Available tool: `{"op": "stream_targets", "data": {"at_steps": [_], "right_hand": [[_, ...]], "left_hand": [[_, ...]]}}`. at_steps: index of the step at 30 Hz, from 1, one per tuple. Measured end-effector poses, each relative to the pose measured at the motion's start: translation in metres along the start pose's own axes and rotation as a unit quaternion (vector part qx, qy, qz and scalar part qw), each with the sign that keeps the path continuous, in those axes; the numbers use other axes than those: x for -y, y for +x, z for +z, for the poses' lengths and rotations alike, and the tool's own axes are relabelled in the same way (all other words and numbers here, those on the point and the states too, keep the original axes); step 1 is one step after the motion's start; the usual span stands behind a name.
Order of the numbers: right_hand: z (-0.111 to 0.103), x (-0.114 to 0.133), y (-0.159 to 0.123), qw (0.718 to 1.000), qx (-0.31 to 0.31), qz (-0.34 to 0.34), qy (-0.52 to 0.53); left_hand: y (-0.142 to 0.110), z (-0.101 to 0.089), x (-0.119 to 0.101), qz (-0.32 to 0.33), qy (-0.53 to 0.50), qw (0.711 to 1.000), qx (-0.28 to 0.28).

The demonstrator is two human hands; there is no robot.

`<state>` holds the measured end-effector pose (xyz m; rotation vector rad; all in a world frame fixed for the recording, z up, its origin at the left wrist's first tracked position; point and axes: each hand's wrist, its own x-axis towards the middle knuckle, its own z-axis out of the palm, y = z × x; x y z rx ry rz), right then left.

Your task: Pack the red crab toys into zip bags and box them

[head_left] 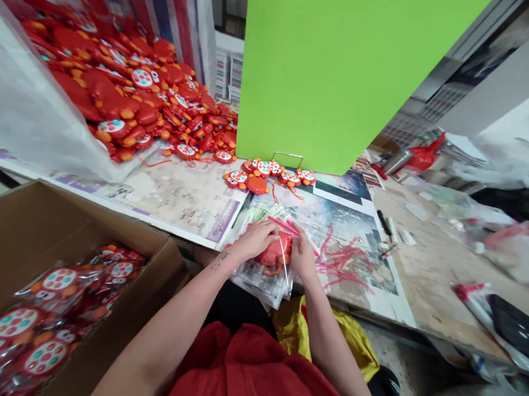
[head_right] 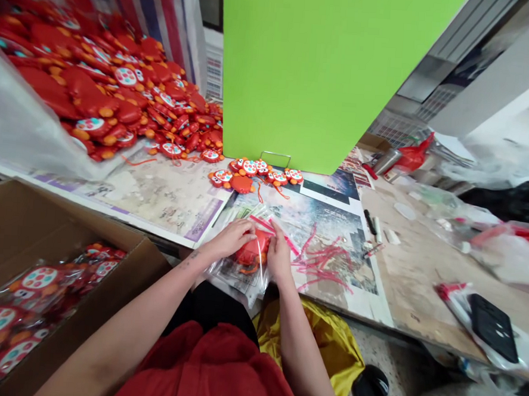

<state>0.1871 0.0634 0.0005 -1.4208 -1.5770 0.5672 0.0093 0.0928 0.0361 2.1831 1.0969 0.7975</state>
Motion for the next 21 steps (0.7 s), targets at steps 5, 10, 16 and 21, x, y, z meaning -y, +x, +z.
{"op": "stream_targets", "data": {"at_steps": [5, 10, 16, 21], "right_hand": [[0.002, 0.017, 0.000, 0.997, -0.012, 0.028, 0.075], [-0.001, 0.020, 0.000, 0.988, -0.022, 0.031, 0.148], [-0.003, 0.013, 0.010, 0.995, -0.061, -0.082, -0.018], [0.004, 0.032, 0.023, 0.981, 0.002, -0.156, -0.115]], "left_hand": [[-0.008, 0.005, -0.003, -0.033, -0.002, 0.998, -0.062], [-0.018, 0.013, 0.017, -0.134, -0.182, 0.954, -0.198], [-0.019, 0.028, 0.032, -0.176, -0.372, 0.900, -0.142], [-0.022, 0.030, 0.034, -0.161, -0.454, 0.867, -0.125]]}}
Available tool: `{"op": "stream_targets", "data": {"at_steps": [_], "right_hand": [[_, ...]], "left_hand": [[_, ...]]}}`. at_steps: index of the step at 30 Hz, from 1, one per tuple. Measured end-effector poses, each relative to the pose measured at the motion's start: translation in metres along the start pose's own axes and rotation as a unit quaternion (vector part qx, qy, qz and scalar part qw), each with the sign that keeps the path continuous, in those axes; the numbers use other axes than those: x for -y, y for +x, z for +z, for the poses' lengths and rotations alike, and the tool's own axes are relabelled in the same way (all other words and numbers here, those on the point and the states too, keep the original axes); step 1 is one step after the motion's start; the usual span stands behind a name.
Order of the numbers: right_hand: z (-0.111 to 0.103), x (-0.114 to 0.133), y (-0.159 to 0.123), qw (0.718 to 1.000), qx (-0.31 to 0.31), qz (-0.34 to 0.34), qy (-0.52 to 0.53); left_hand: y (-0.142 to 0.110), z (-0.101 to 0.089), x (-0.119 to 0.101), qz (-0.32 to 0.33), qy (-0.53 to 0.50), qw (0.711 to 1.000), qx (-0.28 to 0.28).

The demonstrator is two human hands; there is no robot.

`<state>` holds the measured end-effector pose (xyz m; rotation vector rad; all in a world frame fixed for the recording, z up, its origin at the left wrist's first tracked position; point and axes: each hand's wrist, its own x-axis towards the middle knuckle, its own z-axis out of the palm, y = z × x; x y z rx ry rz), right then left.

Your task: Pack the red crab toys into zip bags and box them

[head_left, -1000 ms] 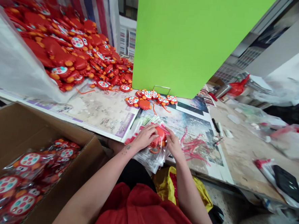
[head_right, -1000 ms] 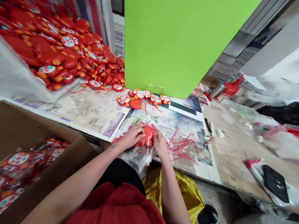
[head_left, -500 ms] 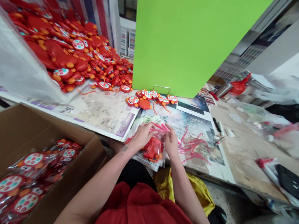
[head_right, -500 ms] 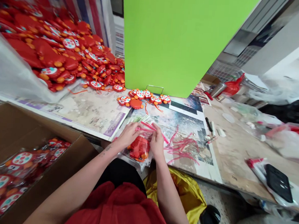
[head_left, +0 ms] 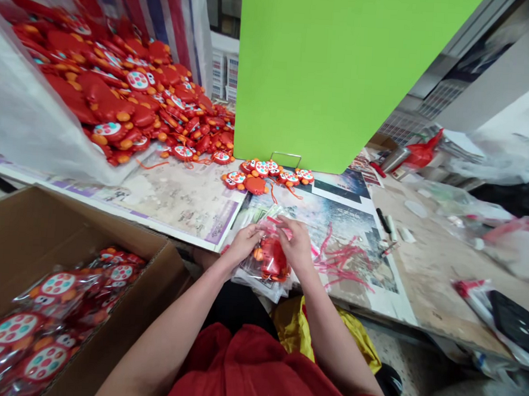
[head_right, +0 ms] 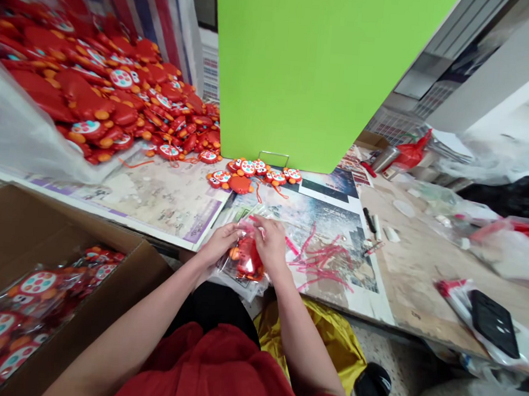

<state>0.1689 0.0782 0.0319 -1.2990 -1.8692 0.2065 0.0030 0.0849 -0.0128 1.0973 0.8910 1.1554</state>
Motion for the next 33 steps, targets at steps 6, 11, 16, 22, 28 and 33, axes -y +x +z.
{"op": "stream_targets", "data": {"at_steps": [6, 11, 16, 22, 28, 33], "right_hand": [[0.022, 0.021, 0.017, 0.987, 0.112, -0.054, -0.107], [0.025, 0.028, 0.022, 0.963, 0.148, -0.091, -0.208], [0.022, 0.027, 0.025, 0.948, 0.172, -0.133, -0.231], [0.028, 0.018, 0.033, 0.977, 0.150, -0.084, -0.130], [0.014, -0.010, 0.035, 0.997, 0.076, -0.001, -0.018], [0.010, 0.004, 0.026, 0.986, 0.135, -0.080, -0.062]], "left_hand": [[0.002, -0.006, 0.007, 0.040, -0.009, 0.999, 0.022], [0.004, -0.008, 0.010, 0.056, 0.035, 0.998, 0.016], [0.003, -0.008, 0.007, 0.075, 0.072, 0.994, 0.020], [0.000, -0.008, 0.008, 0.070, 0.095, 0.993, 0.023], [0.000, -0.006, 0.011, 0.029, 0.017, 0.999, 0.016], [0.002, -0.006, 0.013, 0.042, 0.006, 0.999, 0.019]]}}
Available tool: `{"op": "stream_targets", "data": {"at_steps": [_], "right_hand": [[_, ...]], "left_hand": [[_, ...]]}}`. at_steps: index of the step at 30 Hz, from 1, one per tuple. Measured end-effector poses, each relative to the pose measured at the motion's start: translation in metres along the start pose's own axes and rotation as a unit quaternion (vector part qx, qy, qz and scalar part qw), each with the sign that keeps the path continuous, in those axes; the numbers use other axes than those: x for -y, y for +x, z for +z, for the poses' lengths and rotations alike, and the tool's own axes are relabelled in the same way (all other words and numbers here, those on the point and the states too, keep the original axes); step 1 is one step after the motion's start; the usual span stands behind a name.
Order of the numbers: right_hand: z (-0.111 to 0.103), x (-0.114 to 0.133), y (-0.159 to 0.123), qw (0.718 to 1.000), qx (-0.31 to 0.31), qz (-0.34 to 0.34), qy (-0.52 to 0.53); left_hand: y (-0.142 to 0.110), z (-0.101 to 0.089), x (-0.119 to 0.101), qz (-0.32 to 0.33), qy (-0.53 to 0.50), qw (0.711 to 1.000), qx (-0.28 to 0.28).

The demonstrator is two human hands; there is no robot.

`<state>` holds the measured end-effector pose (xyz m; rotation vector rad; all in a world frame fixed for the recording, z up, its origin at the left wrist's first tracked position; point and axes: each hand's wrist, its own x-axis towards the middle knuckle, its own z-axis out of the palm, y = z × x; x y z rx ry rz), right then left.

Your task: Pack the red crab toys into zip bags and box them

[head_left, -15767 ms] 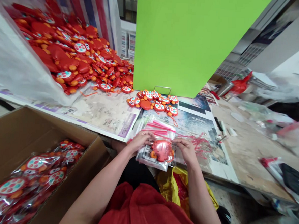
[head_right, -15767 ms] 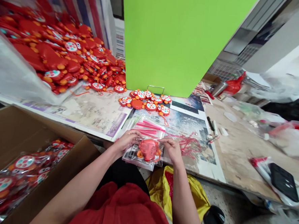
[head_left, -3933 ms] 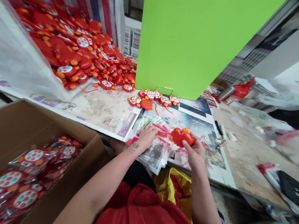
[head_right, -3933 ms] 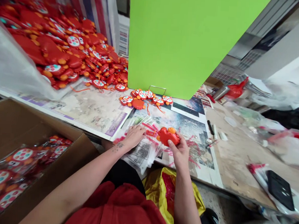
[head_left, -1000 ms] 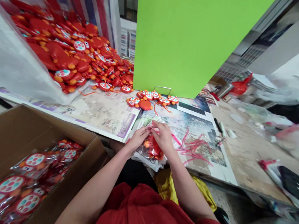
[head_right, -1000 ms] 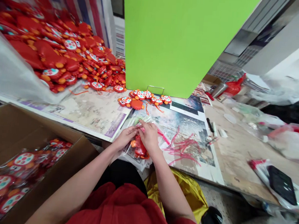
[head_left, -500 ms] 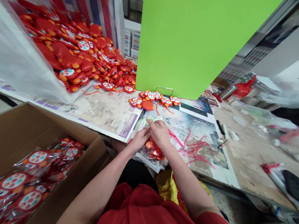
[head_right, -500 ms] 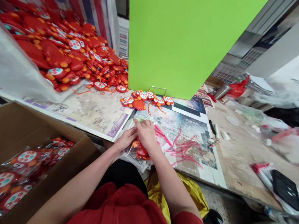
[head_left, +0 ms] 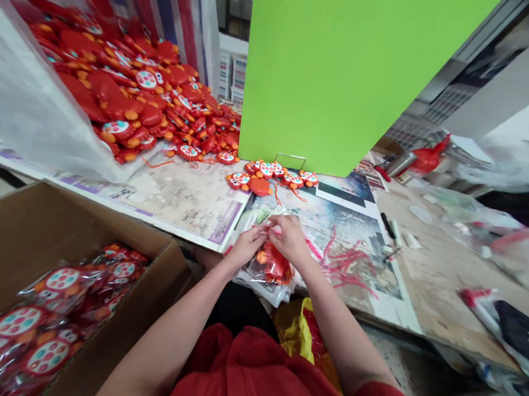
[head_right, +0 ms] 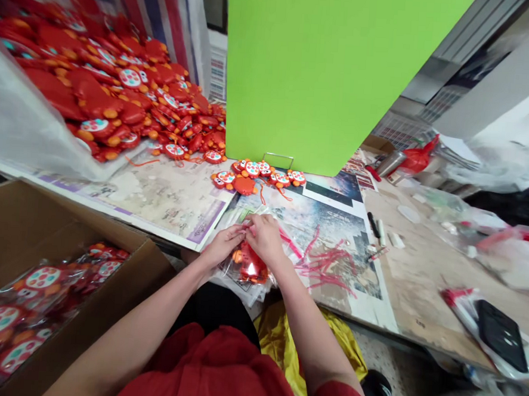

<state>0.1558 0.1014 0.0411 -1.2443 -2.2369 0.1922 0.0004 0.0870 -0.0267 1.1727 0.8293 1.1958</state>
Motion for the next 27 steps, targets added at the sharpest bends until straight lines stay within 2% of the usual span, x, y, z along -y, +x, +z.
{"op": "stream_targets", "data": {"at_steps": [5, 9, 12, 15, 17, 20, 24, 27], "right_hand": [[0.009, 0.024, 0.004, 0.991, 0.041, -0.022, -0.125], [0.011, 0.026, 0.007, 0.986, 0.048, -0.046, -0.155], [0.013, 0.020, 0.008, 0.992, 0.036, -0.028, -0.114], [0.018, 0.007, 0.009, 1.000, -0.010, 0.022, 0.001], [0.020, -0.009, 0.009, 0.995, -0.058, 0.050, 0.062], [0.012, -0.047, 0.003, 0.985, -0.120, 0.102, 0.076], [-0.022, -0.121, -0.019, 0.965, -0.134, 0.224, 0.039], [-0.054, -0.171, -0.046, 0.932, -0.134, 0.334, -0.037]], "left_hand": [[0.000, -0.001, -0.002, 0.031, 0.078, 0.996, -0.004], [-0.001, -0.001, -0.006, 0.032, 0.116, 0.993, -0.003], [-0.002, -0.001, -0.007, 0.034, 0.125, 0.992, -0.001], [-0.002, -0.001, -0.006, 0.034, 0.102, 0.994, 0.012], [-0.001, 0.000, -0.004, 0.025, 0.077, 0.997, 0.013], [-0.002, 0.000, -0.003, 0.000, 0.048, 0.999, -0.002], [-0.005, 0.001, -0.006, -0.045, 0.023, 0.998, -0.027], [-0.006, 0.003, -0.010, -0.068, 0.014, 0.997, -0.040]]}}
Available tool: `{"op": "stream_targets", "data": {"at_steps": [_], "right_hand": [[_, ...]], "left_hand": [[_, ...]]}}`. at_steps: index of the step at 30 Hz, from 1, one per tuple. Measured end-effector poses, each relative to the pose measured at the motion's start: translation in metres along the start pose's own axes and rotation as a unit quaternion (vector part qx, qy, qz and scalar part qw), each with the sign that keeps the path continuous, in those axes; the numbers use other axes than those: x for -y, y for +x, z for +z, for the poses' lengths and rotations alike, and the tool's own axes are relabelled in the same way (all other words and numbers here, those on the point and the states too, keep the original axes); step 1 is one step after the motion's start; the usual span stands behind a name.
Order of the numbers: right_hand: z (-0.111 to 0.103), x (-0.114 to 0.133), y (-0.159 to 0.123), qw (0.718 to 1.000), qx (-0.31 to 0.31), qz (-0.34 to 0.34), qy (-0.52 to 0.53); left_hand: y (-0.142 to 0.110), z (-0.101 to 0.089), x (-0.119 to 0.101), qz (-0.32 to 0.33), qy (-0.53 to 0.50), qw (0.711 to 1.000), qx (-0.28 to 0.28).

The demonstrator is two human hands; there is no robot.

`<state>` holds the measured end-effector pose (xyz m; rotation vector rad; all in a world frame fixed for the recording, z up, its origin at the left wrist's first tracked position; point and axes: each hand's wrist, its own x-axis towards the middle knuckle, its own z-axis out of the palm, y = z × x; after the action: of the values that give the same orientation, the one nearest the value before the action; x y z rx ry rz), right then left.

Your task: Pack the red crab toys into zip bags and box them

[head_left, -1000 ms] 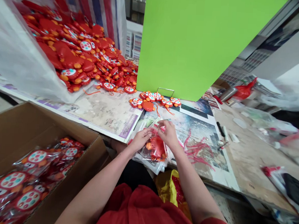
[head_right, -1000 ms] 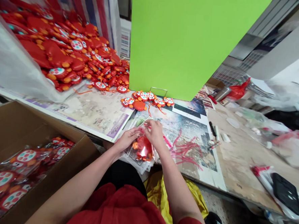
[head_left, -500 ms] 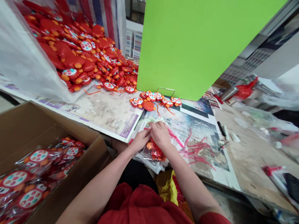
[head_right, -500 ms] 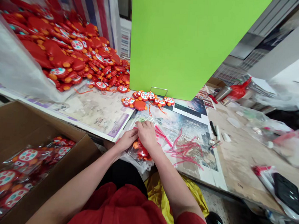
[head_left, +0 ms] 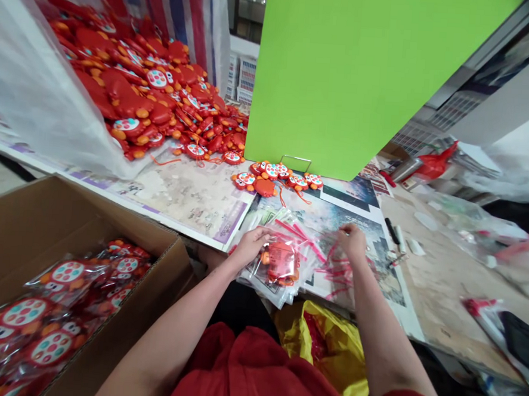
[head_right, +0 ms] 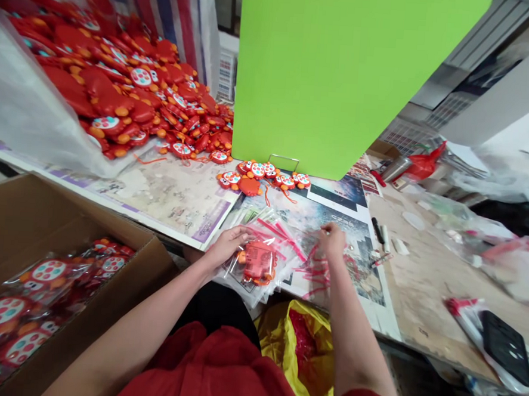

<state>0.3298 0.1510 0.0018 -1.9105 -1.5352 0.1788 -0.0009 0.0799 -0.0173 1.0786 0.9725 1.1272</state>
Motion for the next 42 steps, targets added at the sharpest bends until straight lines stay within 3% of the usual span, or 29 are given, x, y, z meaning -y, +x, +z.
{"op": "stream_targets", "data": {"at_steps": [2, 4, 8, 10, 13, 16, 20, 24, 29, 35, 42], "right_hand": [[-0.018, -0.027, 0.003, 0.996, 0.008, 0.056, -0.068], [-0.031, -0.041, 0.000, 0.988, 0.025, 0.070, -0.134], [-0.041, -0.025, -0.020, 0.974, -0.055, -0.030, -0.220], [-0.037, -0.002, -0.032, 0.978, -0.083, -0.081, -0.171], [-0.019, 0.040, -0.054, 0.992, 0.020, -0.125, -0.009], [0.005, 0.075, -0.076, 0.972, 0.160, -0.083, 0.150], [0.023, 0.097, -0.092, 0.921, 0.223, 0.007, 0.320], [0.022, 0.093, -0.097, 0.878, 0.251, 0.051, 0.405], [0.026, 0.077, -0.104, 0.866, 0.191, 0.102, 0.450], [0.035, 0.070, -0.108, 0.875, 0.154, 0.096, 0.448], [0.048, 0.061, -0.108, 0.893, 0.144, 0.044, 0.424]], "left_hand": [[-0.001, 0.001, -0.003, -0.003, 0.001, 1.000, -0.007], [-0.002, 0.002, -0.006, -0.006, -0.008, 1.000, -0.006], [-0.002, 0.003, -0.011, -0.024, -0.017, 1.000, 0.011], [-0.003, 0.002, -0.011, -0.021, -0.010, 1.000, 0.010], [-0.003, 0.000, -0.010, -0.021, -0.031, 0.999, 0.011], [-0.005, -0.001, -0.010, -0.021, -0.077, 0.996, 0.025], [-0.007, 0.000, -0.012, -0.014, -0.107, 0.994, 0.032], [-0.005, 0.002, -0.011, -0.032, -0.123, 0.992, 0.020], [0.001, 0.000, -0.004, -0.049, -0.116, 0.992, 0.009], [0.005, -0.005, -0.002, -0.058, -0.132, 0.989, 0.004], [0.003, -0.001, -0.008, -0.047, -0.155, 0.986, -0.047]]}}
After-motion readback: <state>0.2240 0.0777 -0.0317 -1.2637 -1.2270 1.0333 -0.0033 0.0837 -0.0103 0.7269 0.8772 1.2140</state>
